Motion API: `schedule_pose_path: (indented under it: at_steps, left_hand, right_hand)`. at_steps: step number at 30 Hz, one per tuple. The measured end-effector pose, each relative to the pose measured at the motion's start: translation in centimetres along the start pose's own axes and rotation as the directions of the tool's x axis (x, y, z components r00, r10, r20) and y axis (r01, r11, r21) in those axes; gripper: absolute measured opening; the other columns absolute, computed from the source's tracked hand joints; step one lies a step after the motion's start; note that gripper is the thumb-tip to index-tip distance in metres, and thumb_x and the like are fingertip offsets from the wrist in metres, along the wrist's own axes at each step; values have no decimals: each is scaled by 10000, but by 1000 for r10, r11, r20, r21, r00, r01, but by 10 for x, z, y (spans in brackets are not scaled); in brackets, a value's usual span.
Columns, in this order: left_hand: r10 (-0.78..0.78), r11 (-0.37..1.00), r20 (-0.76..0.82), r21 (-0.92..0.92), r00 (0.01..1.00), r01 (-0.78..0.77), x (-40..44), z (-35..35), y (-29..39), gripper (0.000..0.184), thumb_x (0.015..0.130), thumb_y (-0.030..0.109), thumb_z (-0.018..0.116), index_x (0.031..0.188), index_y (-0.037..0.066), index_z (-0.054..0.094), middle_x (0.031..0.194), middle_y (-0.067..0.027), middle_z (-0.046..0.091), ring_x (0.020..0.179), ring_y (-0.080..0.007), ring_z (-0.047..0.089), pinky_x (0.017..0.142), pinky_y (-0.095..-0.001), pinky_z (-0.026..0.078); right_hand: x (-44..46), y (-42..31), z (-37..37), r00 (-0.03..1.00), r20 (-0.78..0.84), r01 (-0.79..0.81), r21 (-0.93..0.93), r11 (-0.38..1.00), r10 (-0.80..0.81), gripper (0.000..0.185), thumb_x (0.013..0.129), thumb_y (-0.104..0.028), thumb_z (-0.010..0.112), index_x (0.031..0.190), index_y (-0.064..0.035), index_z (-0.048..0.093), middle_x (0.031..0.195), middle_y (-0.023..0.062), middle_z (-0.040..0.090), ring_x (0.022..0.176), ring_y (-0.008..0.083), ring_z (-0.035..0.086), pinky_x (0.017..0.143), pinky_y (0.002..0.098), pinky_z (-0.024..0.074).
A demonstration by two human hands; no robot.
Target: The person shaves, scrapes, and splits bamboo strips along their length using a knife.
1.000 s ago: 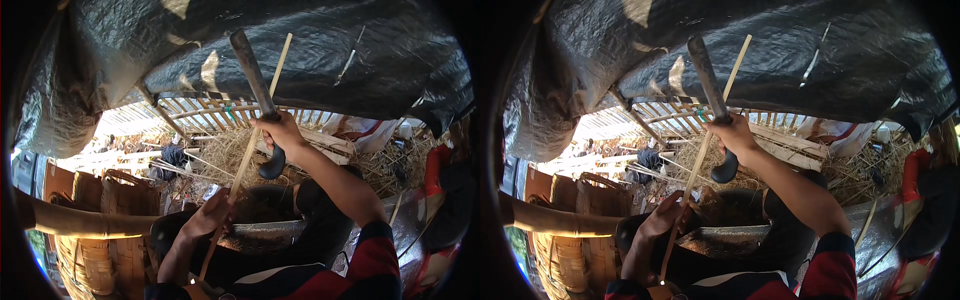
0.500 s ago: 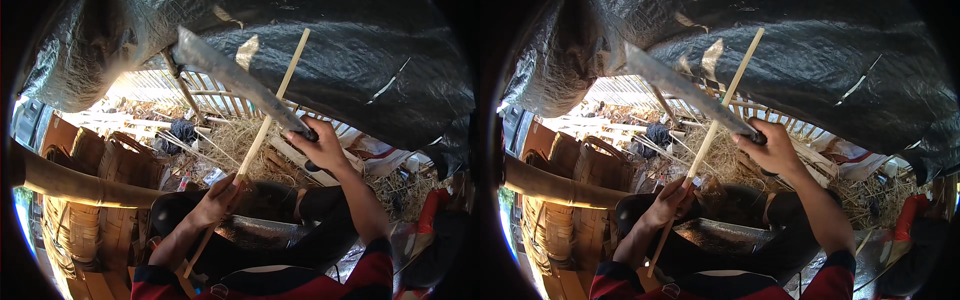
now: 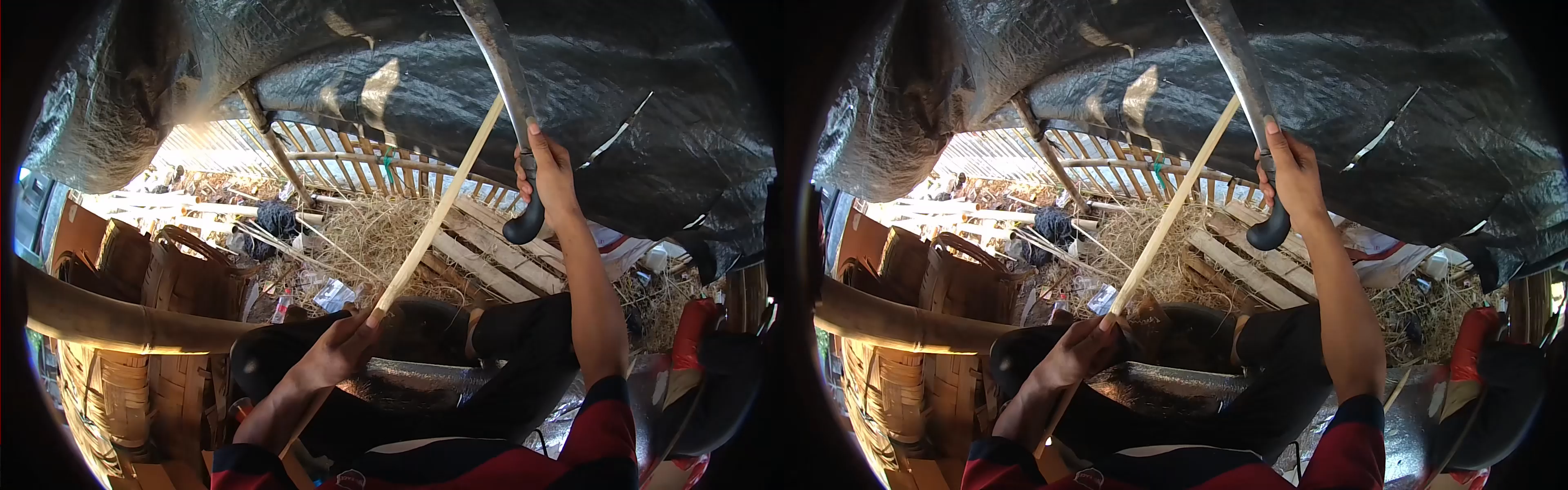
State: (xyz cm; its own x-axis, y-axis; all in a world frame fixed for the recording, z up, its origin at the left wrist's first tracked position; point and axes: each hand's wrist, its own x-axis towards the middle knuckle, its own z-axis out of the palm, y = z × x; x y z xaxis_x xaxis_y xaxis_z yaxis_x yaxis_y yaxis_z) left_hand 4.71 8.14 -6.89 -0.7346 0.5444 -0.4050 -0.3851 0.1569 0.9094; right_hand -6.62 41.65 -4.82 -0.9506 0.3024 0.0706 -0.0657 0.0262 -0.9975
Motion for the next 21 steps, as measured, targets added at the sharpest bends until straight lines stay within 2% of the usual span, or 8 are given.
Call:
schedule_pose_path:
  at_steps: [3, 5, 6, 9, 11, 13, 18, 21]
  left_hand:
    - [-37, 998, 18, -48, 999, 38, -2, -5, 3, 389, 1033, 404, 380, 804, 104, 473, 583, 52, 373, 462, -50, 331, 419, -221, 268]
    - [-68, 993, 24, -97, 997, 70, -5, -9, 3, 400, 1032, 412, 376, 784, 108, 452, 574, 47, 366, 449, -55, 322, 407, -229, 260]
    - [-80, 986, 20, -148, 997, 82, -7, -11, 1, 410, 1029, 421, 379, 765, 111, 432, 565, 42, 360, 441, -57, 319, 397, -234, 251]
    - [-138, 968, 52, -206, 989, 146, -10, -15, -2, 430, 1022, 439, 389, 738, 116, 407, 551, 34, 350, 437, -59, 317, 385, -237, 239]
    - [-160, 962, 82, -211, 984, 174, -9, -15, -1, 438, 1018, 448, 394, 731, 117, 402, 547, 32, 346, 441, -58, 318, 385, -235, 235]
    - [-169, 973, 148, -132, 975, 189, -8, -13, -2, 452, 1011, 468, 401, 719, 124, 394, 542, 37, 339, 445, -53, 309, 385, -232, 227]
    - [-210, 956, 154, -177, 965, 236, -11, -18, -5, 457, 1011, 475, 398, 712, 129, 395, 537, 49, 330, 434, -44, 286, 374, -227, 205]
    - [-228, 950, 156, -179, 961, 254, -12, -20, -5, 456, 1011, 477, 395, 717, 129, 399, 533, 54, 325, 424, -40, 276, 366, -221, 198]
  right_hand:
    - [-11, 6, 9, 991, 126, -42, 30, 999, 38, 511, 954, -531, 496, 792, -48, 540, 526, 7, 465, 374, 77, 415, 349, 238, 352]
    - [-22, 11, 19, 981, 190, -8, -113, 994, 30, 508, 959, -518, 496, 791, -41, 545, 517, 10, 460, 369, 79, 411, 348, 243, 349]
    - [-23, 10, 20, 975, 218, -24, -91, 996, 44, 504, 964, -506, 494, 800, -33, 550, 517, 12, 462, 368, 79, 412, 350, 248, 345]
    - [-1, 13, 7, 983, 181, 48, -135, 990, -23, 545, 957, -540, 483, 792, -26, 551, 499, 6, 450, 360, 89, 417, 355, 258, 342]
    - [6, 5, 5, 989, 144, 29, -51, 998, -21, 492, 971, -506, 474, 804, -50, 547, 518, 14, 465, 370, 78, 411, 344, 243, 336]
    - [8, 0, 2, 998, 65, -10, 188, 982, -2, 482, 970, -504, 478, 801, -57, 539, 522, 11, 464, 371, 79, 410, 340, 240, 332]
    - [-6, 13, 3, 988, 137, -96, 174, 980, 73, 473, 956, -507, 508, 796, -62, 538, 523, 8, 460, 374, 82, 413, 338, 242, 333]
    - [4, 14, -8, 989, 126, -86, 43, 995, 80, 481, 953, -513, 510, 798, -58, 536, 523, 8, 460, 374, 82, 413, 341, 243, 338]
